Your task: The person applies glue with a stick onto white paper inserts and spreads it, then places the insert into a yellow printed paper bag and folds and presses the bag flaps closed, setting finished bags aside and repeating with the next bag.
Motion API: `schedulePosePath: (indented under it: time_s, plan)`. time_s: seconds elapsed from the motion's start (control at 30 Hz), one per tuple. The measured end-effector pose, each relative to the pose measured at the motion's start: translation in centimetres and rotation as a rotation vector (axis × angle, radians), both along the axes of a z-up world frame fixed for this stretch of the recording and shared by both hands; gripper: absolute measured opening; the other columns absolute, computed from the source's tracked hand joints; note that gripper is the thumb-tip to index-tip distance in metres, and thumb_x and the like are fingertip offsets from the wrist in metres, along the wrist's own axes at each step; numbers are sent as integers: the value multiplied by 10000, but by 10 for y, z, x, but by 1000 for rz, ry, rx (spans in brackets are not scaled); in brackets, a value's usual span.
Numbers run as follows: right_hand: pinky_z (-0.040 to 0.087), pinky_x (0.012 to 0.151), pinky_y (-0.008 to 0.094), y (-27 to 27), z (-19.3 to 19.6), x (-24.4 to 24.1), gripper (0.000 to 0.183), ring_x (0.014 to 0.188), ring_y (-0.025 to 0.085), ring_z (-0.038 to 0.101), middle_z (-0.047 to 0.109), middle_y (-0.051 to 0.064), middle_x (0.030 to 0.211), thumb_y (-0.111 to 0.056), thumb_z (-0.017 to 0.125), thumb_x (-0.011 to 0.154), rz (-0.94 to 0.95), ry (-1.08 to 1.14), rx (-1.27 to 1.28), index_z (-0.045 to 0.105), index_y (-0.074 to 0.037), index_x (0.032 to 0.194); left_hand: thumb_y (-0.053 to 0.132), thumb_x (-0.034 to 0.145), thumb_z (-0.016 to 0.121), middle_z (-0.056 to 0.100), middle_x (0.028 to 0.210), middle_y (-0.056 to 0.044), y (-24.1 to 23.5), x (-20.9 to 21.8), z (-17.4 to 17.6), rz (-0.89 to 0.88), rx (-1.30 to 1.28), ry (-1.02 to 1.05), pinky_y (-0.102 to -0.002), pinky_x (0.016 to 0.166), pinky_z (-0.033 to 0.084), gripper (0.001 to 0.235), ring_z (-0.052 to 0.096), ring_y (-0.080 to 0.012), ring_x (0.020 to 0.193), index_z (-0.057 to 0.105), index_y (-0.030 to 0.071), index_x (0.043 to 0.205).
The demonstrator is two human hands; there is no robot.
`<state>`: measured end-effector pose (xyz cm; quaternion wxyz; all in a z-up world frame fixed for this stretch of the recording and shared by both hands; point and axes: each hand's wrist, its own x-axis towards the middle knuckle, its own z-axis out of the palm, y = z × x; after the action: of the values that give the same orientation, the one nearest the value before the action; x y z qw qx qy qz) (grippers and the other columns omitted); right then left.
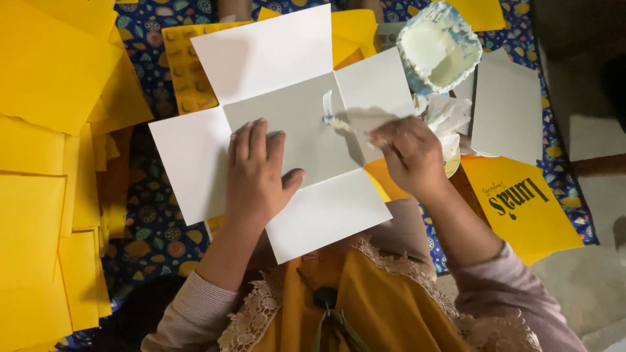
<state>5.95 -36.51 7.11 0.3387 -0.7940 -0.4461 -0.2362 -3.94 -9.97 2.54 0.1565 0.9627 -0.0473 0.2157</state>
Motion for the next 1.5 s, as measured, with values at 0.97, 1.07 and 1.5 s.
schedulePosePath:
  time_s: [0.97,1.07,1.5]
  plan:
    - [563,802,483,12,59,-17,145,851,392,698,708,148,853,10,728,872,4,225,-295,787,-30,999,452,719,878,518,1387,-223,0,-4,-1,41,17,86,-589,1153,344,774,468,-411,1352,605,59,1327]
    - [541,765,548,27,57,6,92,820,433,676,692,185,809,3,697,899,42,291,-306,758,-36,956,455,718,875,510,1398,-220,0,-4,-7,36,7,74,-589,1162,331,776,456,-410,1364,598,64,1328]
    - [499,841,380,61,42,12,242,885,275,649,723,134,909,271,710,822,2,10,-26,681,36,869,354,828,763,531,1406,-281,8,-5,8,18,-54,94,-518,1202,295,562,461,-417,1358,609,-51,1186]
